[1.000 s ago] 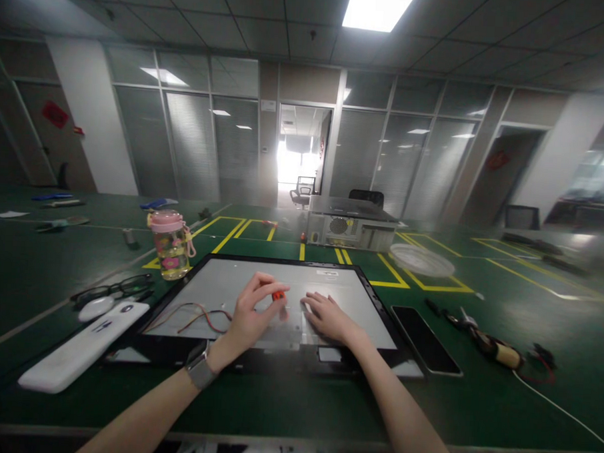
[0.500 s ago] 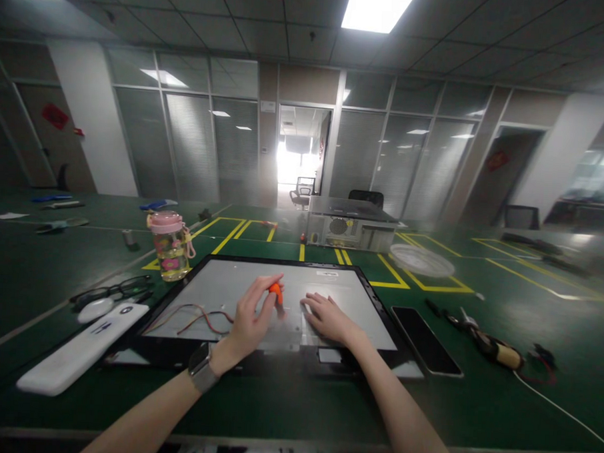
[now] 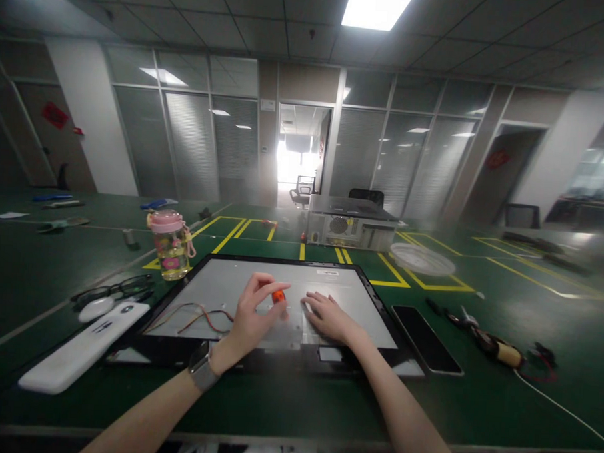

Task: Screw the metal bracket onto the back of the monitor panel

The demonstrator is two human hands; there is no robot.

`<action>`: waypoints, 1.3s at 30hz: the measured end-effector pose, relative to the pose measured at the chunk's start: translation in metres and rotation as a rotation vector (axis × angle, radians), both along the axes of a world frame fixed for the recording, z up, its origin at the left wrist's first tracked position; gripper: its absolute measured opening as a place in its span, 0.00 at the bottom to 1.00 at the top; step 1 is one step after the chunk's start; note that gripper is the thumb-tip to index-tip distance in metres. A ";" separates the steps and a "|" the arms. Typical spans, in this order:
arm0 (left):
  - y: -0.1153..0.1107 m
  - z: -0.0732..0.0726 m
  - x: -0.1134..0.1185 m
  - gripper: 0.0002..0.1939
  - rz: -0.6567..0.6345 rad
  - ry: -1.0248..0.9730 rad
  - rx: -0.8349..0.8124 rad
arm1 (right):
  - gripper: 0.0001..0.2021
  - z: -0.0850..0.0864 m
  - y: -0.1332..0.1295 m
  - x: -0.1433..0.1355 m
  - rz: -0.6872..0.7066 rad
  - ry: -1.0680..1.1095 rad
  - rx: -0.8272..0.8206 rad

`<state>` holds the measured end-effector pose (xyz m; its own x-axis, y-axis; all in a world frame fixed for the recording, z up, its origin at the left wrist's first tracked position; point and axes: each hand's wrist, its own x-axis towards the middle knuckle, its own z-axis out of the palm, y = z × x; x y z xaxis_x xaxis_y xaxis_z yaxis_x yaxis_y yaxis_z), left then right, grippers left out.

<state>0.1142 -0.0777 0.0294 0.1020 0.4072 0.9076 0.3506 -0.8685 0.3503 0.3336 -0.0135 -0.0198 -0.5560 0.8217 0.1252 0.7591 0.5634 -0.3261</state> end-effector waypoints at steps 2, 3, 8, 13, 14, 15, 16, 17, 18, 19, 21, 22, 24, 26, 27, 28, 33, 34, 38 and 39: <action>0.001 -0.001 0.001 0.11 0.017 -0.014 -0.012 | 0.23 -0.001 0.000 0.000 0.002 -0.007 0.005; 0.001 -0.001 0.001 0.12 0.012 -0.013 -0.029 | 0.22 -0.001 0.001 0.001 0.001 -0.008 0.008; -0.001 0.003 -0.001 0.15 -0.072 0.012 -0.098 | 0.22 -0.002 0.002 0.001 0.001 -0.001 0.014; -0.003 0.005 -0.001 0.16 -0.144 0.004 -0.118 | 0.22 -0.002 0.002 0.001 0.017 -0.001 0.019; -0.002 0.005 0.000 0.15 -0.123 -0.005 -0.113 | 0.22 -0.002 0.002 0.001 0.019 -0.001 0.018; -0.002 0.005 0.000 0.14 -0.100 -0.011 -0.106 | 0.22 -0.002 0.002 0.001 0.021 0.001 0.017; -0.002 0.005 0.001 0.12 -0.078 -0.020 -0.094 | 0.21 -0.002 0.002 0.001 0.022 0.004 0.017; -0.001 0.004 0.001 0.11 -0.061 -0.029 -0.080 | 0.21 -0.002 0.002 0.001 0.020 0.007 0.016; -0.001 0.004 0.001 0.10 -0.048 -0.041 -0.067 | 0.21 -0.002 0.002 0.001 0.018 0.010 0.016; -0.001 0.004 0.001 0.09 -0.041 -0.050 -0.060 | 0.21 -0.003 0.002 0.002 0.016 0.012 0.016; 0.000 0.004 0.000 0.10 -0.050 -0.058 -0.081 | 0.21 -0.003 0.002 0.002 0.014 0.018 0.015; -0.001 0.004 0.000 0.11 -0.072 -0.057 -0.107 | 0.22 -0.003 0.002 0.002 0.015 0.022 0.014; -0.001 0.005 -0.001 0.14 -0.136 -0.042 -0.160 | 0.21 -0.004 0.003 0.002 0.015 0.028 0.011; -0.002 0.005 -0.001 0.13 -0.158 -0.032 -0.167 | 0.21 -0.004 0.003 0.002 0.011 0.027 0.008; -0.002 0.005 0.000 0.12 -0.141 -0.036 -0.151 | 0.21 -0.004 0.003 0.002 0.010 0.027 0.007; -0.002 0.005 0.000 0.10 -0.110 -0.045 -0.127 | 0.21 -0.005 0.003 0.002 0.010 0.027 0.008; -0.001 0.004 0.002 0.11 -0.054 -0.066 -0.101 | 0.21 -0.003 0.002 0.002 0.012 0.023 0.014; -0.001 0.004 0.001 0.12 -0.076 -0.055 -0.120 | 0.21 -0.003 0.001 0.001 0.009 0.016 0.013; -0.002 0.003 0.000 0.15 -0.171 -0.041 -0.195 | 0.21 -0.002 0.001 0.001 0.008 0.006 0.011; -0.002 0.003 0.000 0.16 -0.184 -0.041 -0.201 | 0.21 -0.002 0.001 0.001 0.011 0.007 0.012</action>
<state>0.1139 -0.0794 0.0328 0.1557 0.5580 0.8151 0.1755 -0.8277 0.5330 0.3348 -0.0123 -0.0218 -0.5641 0.8139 0.1393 0.7505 0.5757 -0.3246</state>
